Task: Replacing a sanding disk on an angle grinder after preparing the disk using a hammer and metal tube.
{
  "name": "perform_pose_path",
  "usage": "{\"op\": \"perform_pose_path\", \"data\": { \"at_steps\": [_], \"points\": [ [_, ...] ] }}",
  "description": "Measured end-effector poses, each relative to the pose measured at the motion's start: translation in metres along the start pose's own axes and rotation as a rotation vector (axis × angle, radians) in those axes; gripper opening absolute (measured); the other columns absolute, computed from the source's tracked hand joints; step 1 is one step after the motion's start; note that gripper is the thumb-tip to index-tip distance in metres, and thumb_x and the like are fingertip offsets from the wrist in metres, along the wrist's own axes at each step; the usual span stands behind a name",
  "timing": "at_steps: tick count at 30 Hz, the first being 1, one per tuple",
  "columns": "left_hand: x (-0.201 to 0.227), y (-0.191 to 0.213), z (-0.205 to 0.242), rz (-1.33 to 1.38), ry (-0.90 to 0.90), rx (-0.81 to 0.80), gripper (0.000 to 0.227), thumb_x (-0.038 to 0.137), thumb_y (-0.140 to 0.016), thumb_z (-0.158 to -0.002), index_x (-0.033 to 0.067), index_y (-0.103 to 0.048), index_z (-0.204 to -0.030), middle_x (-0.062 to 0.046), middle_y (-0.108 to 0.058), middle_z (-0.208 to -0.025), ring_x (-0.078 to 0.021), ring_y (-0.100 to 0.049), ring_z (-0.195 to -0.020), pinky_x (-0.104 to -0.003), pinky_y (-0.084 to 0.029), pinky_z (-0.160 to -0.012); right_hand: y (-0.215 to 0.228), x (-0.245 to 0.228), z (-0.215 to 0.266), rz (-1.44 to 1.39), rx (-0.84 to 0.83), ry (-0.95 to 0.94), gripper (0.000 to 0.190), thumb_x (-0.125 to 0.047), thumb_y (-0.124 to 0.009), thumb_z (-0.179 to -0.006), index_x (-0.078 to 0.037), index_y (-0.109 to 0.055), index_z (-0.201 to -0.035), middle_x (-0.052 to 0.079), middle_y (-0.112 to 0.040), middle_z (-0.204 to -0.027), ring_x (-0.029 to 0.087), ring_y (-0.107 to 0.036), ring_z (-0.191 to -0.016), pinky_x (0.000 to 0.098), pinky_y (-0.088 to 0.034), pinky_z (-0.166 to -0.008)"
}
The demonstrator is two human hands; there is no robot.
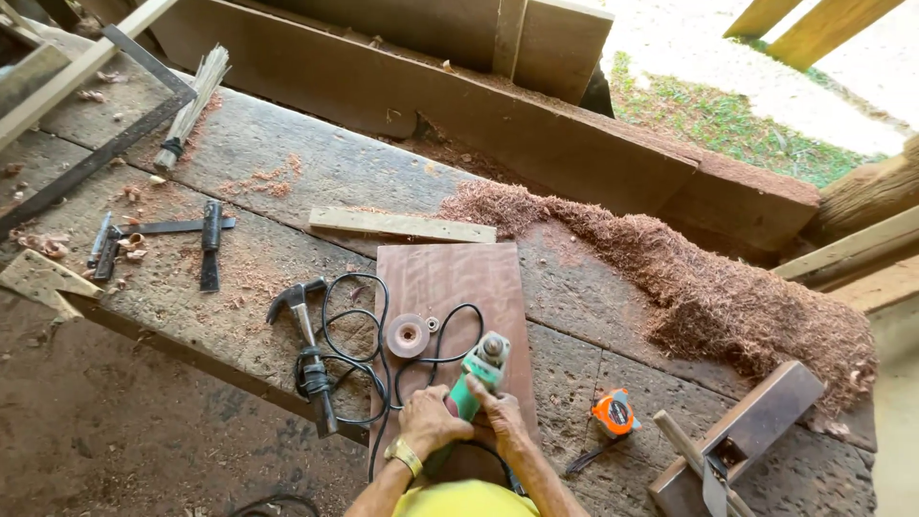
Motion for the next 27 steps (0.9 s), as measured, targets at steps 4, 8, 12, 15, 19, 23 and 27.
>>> {"op": "perform_pose_path", "data": {
  "at_steps": [4, 8, 12, 15, 19, 23, 27],
  "points": [
    [-0.004, 0.029, 0.008, 0.595, -0.014, -0.197, 0.049, 0.036, -0.082, -0.047, 0.0039, -0.067, -0.081, -0.008, -0.068, -0.077, -0.0176, -0.058, -0.062, -0.028, -0.05, -0.057, -0.023, -0.017, 0.028, -0.156, -0.231, 0.095, 0.1, -0.077, -0.033, -0.072, 0.001, -0.053, -0.13, 0.022, -0.059, -0.126, 0.032, -0.057, -0.112, 0.0488, -0.046, -0.092],
    [0.007, 0.057, 0.031, 1.008, -0.111, -0.355, 0.043, 0.022, -0.083, -0.056, -0.0016, -0.072, -0.09, -0.009, -0.071, -0.079, -0.0161, -0.059, -0.066, -0.027, -0.048, -0.065, -0.053, -0.043, 0.047, -0.481, -0.301, -0.064, 0.116, -0.086, -0.007, -0.081, 0.001, -0.046, -0.147, 0.024, -0.051, -0.149, 0.036, -0.05, -0.128, 0.0557, -0.037, -0.108],
    [0.03, 0.095, 0.06, 0.896, -0.319, -0.336, 0.055, 0.029, -0.084, -0.053, -0.0052, -0.074, -0.096, -0.009, -0.072, -0.081, -0.0147, -0.061, -0.063, -0.025, -0.054, -0.058, -0.068, -0.092, 0.117, -0.526, -0.245, 0.239, 0.066, -0.059, -0.041, -0.092, -0.016, -0.051, -0.142, 0.018, -0.064, -0.119, 0.032, -0.061, -0.099, 0.054, -0.051, -0.079],
    [0.03, 0.108, 0.075, 0.706, -0.398, -0.204, 0.06, 0.036, -0.084, -0.05, -0.0013, -0.077, -0.096, -0.007, -0.077, -0.08, -0.0136, -0.062, -0.062, -0.025, -0.055, -0.062, -0.073, -0.086, 0.129, -0.704, -0.56, 0.142, 0.061, -0.053, -0.049, -0.09, -0.004, -0.061, -0.124, 0.018, -0.067, -0.102, 0.028, -0.065, -0.092, 0.0438, -0.051, -0.088],
    [0.026, 0.112, 0.091, 0.428, -0.566, -0.006, 0.078, 0.043, -0.084, -0.053, 0.0028, -0.07, -0.118, -0.008, -0.078, -0.101, -0.0174, -0.072, -0.076, -0.027, -0.059, -0.071, -0.07, -0.074, 0.144, -0.814, -0.617, 0.177, 0.055, -0.052, -0.054, -0.092, -0.006, -0.065, -0.12, 0.014, -0.07, -0.103, 0.026, -0.068, -0.091, 0.0415, -0.053, -0.088],
    [0.022, 0.116, 0.099, 0.655, -0.611, -0.19, 0.073, 0.04, -0.082, -0.068, -0.0008, -0.067, -0.128, -0.01, -0.079, -0.112, -0.0183, -0.074, -0.094, -0.03, -0.058, -0.087, -0.058, -0.06, 0.141, -0.802, -0.827, 0.289, 0.062, -0.054, -0.05, -0.093, -0.009, -0.055, -0.136, 0.025, -0.069, -0.107, 0.032, -0.068, -0.099, 0.0471, -0.053, -0.093],
    [-0.031, 0.081, 0.068, 1.043, -0.305, -0.066, 0.025, 0.028, -0.075, -0.084, 0.0049, -0.068, -0.092, 0.0, -0.056, -0.067, -0.0074, -0.039, -0.049, -0.027, -0.031, -0.044, -0.053, -0.037, 0.121, -0.879, -0.885, 0.187, 0.064, -0.057, -0.052, -0.088, -0.011, -0.058, -0.132, 0.016, -0.068, -0.108, 0.031, -0.067, -0.098, 0.0545, -0.05, -0.097]
  ]
}}
Point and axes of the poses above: each hand's wrist, its own z-axis away from the middle knuckle, its own y-axis out of the back of the hand, x = y × z, the point moved 4 cm from there along -z, towards the middle knuckle
